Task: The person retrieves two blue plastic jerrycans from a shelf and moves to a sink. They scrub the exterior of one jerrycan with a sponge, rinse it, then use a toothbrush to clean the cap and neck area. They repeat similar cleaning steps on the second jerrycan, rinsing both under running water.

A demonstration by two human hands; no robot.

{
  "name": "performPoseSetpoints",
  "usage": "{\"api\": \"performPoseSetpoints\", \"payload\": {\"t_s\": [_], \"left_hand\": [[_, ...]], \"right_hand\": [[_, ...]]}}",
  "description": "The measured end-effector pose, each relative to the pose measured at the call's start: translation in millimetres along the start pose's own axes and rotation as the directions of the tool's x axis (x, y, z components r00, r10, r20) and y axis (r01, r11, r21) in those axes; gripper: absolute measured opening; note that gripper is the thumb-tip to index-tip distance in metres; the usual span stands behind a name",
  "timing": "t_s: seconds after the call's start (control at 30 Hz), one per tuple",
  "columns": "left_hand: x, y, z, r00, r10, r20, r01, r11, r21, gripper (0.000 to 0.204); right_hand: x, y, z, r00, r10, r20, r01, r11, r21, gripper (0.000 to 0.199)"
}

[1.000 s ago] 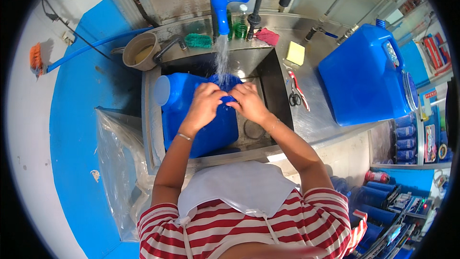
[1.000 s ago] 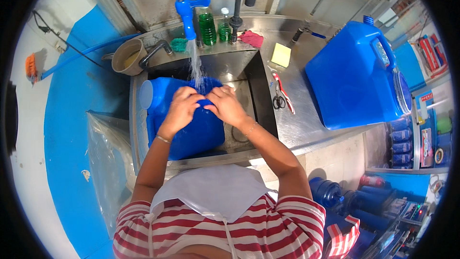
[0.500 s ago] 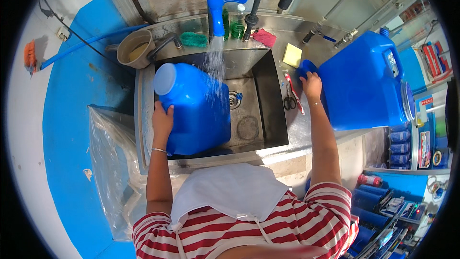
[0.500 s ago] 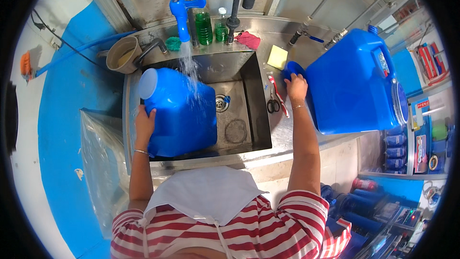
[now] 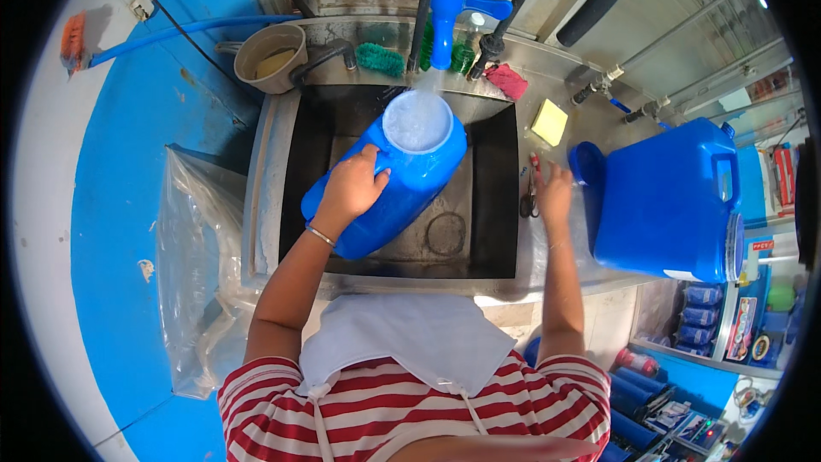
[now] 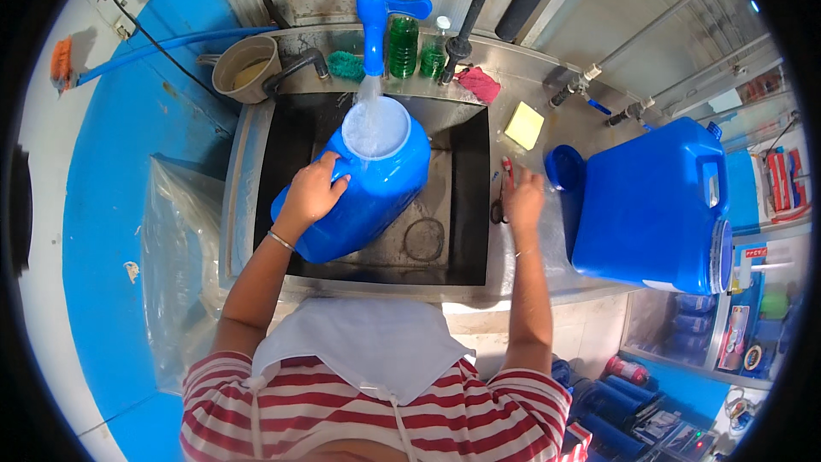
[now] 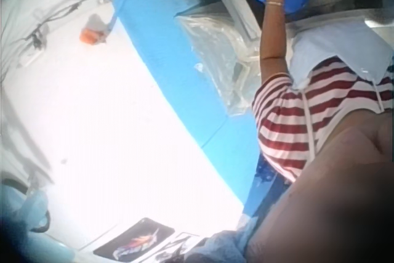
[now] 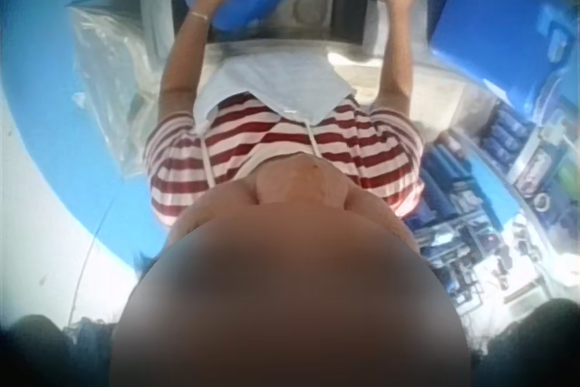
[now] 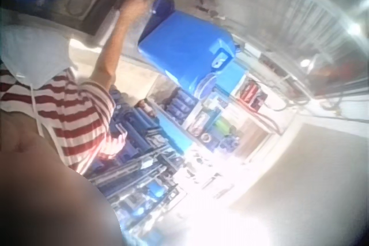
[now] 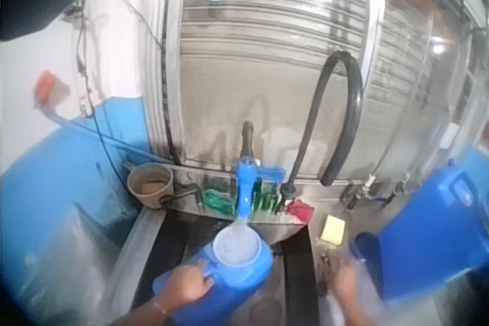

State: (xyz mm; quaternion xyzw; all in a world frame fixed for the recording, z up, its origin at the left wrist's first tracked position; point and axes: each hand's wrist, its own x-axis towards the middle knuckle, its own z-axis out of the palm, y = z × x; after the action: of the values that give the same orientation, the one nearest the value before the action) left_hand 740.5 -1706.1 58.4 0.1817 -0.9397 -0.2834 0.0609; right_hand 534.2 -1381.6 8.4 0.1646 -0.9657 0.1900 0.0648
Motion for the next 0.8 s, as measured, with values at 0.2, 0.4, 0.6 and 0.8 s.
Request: {"api": "performPoseSetpoints", "payload": {"t_s": [0.2,0.4,0.6,0.8], "left_hand": [[3.6,30.1,11.8,0.981,0.182,0.063,-0.185,0.981,0.057,0.029],[21.5,7.8,2.9,0.998,0.055,0.005,-0.055,0.996,0.063,0.036],[14.0,-28.3,-6.3,1.000,-0.011,0.001,0.011,1.000,0.020,0.039],[11.7,-16.4,-8.8,0.995,0.096,0.016,-0.097,0.994,0.051,0.040]], "right_hand": [[-20.7,-157.7,2.2,0.689,-0.722,-0.068,0.717,0.665,0.207,0.052],[11.9,-221.8,42.0,0.720,-0.678,-0.150,0.676,0.733,-0.068,0.053],[7.1,-253.3,56.0,0.619,-0.784,0.047,0.784,0.620,0.016,0.026],[11.2,-251.9,29.4,0.710,-0.692,0.131,0.683,0.722,0.112,0.028]]}}
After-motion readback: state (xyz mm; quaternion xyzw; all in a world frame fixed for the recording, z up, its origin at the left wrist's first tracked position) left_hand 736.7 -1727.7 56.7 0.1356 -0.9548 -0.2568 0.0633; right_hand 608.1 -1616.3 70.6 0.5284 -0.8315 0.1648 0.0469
